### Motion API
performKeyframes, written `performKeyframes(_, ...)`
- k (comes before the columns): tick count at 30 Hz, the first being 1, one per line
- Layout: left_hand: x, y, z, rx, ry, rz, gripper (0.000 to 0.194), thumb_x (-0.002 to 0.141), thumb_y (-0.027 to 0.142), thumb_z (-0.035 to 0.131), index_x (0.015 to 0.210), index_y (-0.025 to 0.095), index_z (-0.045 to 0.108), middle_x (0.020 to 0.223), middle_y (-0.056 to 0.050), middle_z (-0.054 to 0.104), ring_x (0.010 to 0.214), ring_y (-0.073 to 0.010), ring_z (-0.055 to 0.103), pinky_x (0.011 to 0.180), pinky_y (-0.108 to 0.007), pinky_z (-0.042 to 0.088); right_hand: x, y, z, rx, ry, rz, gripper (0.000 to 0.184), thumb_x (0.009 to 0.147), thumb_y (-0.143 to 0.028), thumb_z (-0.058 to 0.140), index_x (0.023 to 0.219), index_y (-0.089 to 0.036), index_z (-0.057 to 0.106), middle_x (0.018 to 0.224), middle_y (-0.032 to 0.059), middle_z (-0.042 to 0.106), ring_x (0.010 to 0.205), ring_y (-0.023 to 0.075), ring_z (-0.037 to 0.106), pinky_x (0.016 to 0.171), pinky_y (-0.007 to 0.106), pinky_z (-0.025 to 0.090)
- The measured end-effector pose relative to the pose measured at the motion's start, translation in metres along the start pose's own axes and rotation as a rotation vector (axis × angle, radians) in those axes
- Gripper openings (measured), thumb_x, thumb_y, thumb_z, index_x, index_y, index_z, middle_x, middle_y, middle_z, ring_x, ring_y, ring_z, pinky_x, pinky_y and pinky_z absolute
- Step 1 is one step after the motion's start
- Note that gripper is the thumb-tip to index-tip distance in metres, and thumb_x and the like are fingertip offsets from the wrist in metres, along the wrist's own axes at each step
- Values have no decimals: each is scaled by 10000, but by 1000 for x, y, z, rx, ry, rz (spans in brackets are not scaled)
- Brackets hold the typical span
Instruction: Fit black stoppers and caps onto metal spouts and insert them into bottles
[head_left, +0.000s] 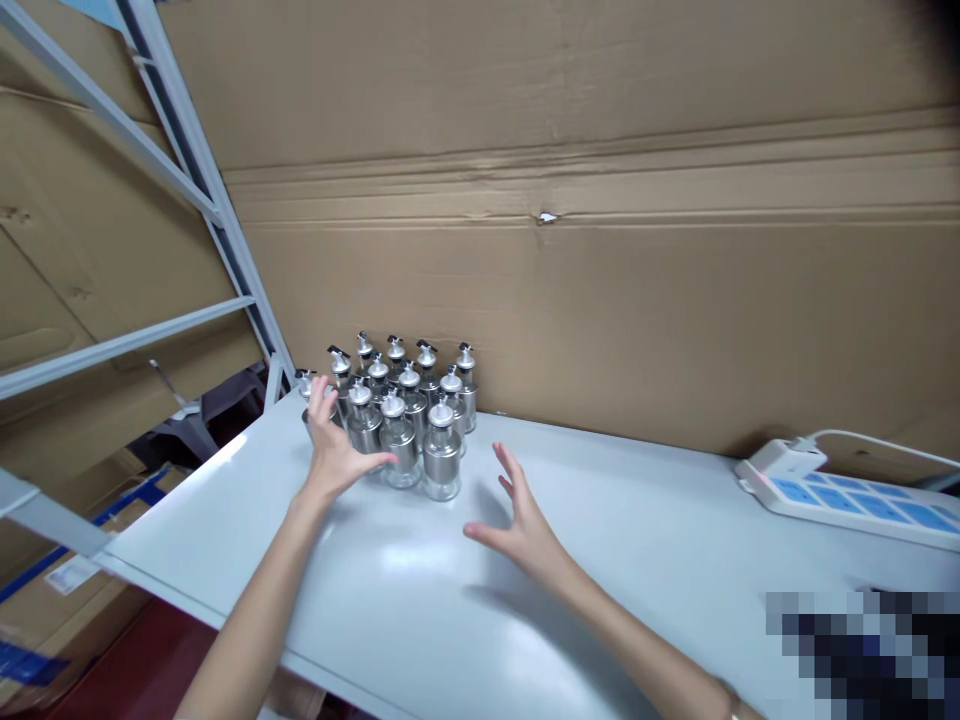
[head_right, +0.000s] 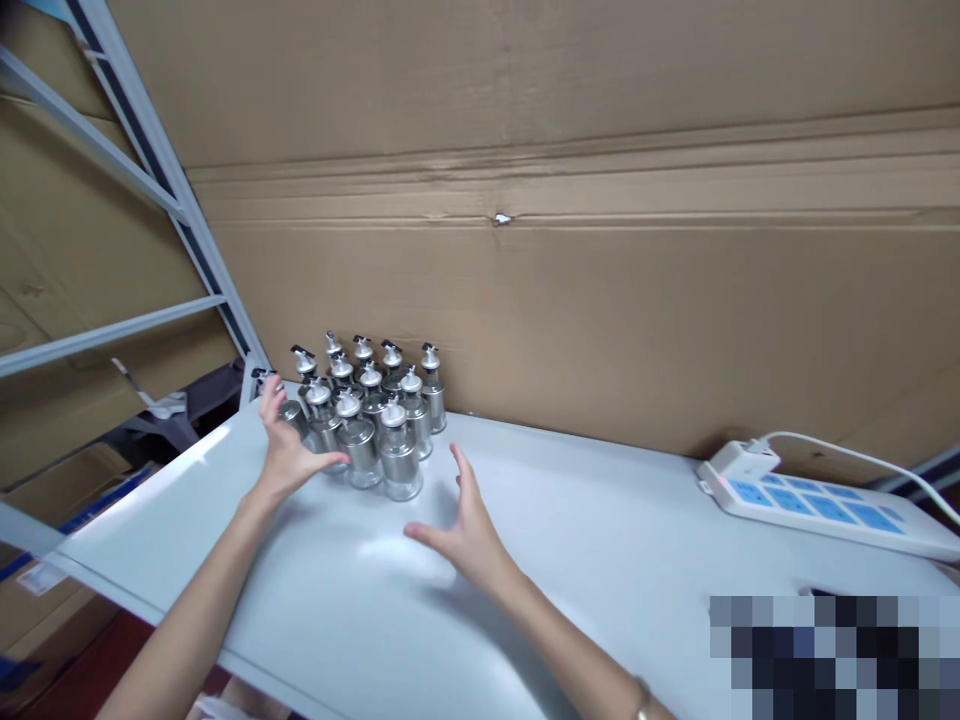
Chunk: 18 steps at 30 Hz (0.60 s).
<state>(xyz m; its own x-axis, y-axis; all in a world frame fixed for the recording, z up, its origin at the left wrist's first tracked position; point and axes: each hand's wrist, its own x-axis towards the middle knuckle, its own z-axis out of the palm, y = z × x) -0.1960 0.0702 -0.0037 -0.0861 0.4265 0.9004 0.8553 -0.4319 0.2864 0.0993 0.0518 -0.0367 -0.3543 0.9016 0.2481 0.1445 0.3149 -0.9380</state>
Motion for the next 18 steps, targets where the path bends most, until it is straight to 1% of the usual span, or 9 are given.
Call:
performKeyframes(2, -5, 1, -1, 97, -80, 100, 1239, 471, 703, 782, 1429, 254, 135, 1535, -227, 124, 1449, -441, 102, 1138, -643, 153, 25, 6, 22, 136, 32, 67, 1223, 560, -536, 815, 1519, -269, 105, 1602, 141, 138, 1470, 334, 143, 1167, 558, 163)
performKeyframes(6, -11, 4, 3, 141, -178, 120, 1243, 552, 643, 785, 1476, 253, 51, 1563, -238, 68, 1454, -447, 79, 1123, -680, 150, 63, 15, 60, 287, 93, 76, 1377, 510, -543, 836, 1531, -253, -41, 1618, 126, 52, 1482, 309, 90, 1186, 513, 66)
performKeyframes(10, -9, -2, -3, 49, -191, 115, 1178, 578, 677, 748, 1483, 277, 107, 1584, -193, 78, 1467, -411, 55, 1148, -644, 111, 75, 20, 72, 353, 92, 64, 1438, 511, -574, 822, 1525, -166, -114, 1614, 154, 24, 1481, 296, 105, 1192, 470, 64)
performKeyframes(12, -1, -13, -13, -106, -77, -8, 1100, 613, 743, 670, 1473, 272, 171, 1596, -163, 79, 1477, -375, 45, 1174, -589, 70, 75, 22, 70, 394, 100, 74, 1435, 485, -574, 838, 1535, -171, -54, 1616, 131, 57, 1481, 291, 117, 1196, 458, 74)
performKeyframes(13, 5, -21, -19, -211, 27, -128, 1083, 622, 788, 612, 1468, 260, 191, 1602, -148, 65, 1483, -351, 34, 1188, -551, 48, 75, 24, 67, 420, 109, 84, 1391, 501, -592, 825, 1540, -179, -2, 1615, 114, 84, 1481, 286, 123, 1198, 456, 83)
performKeyframes(15, 18, -41, -31, -462, 276, -482, 1092, 589, 842, 565, 1457, 277, 219, 1618, -74, 37, 1494, -272, -5, 1214, -441, 28, 77, 27, 62, 471, 152, 114, 1190, 621, -690, 699, 1540, -219, 108, 1613, 59, 128, 1485, 265, 111, 1200, 464, 88)
performKeyframes(16, 24, -51, -36, -511, 307, -577, 1010, 670, 860, 429, 1461, 270, 214, 1620, -65, 31, 1495, -250, -33, 1212, -449, 32, 80, 29, 59, 483, 188, 129, 1052, 704, -741, 576, 1533, -245, 160, 1612, 25, 138, 1489, 249, 86, 1202, 471, 77)
performKeyframes(17, 28, -62, -39, -554, 292, -647, 926, 746, 849, 255, 1445, 243, 270, 1611, -94, 99, 1495, -266, 11, 1200, -500, 72, 84, 32, 57, 486, 229, 136, 934, 769, -773, 436, 1524, -275, 199, 1610, -11, 143, 1493, 229, 53, 1203, 477, 59)
performKeyframes(18, 32, -71, -41, -612, 260, -728, 903, 782, 824, 142, 1392, 201, 379, 1564, -152, 249, 1477, -304, 142, 1174, -540, 161, 89, 34, 55, 485, 267, 138, 869, 802, -787, 327, 1513, -299, 230, 1606, -37, 158, 1494, 214, 29, 1204, 481, 47)
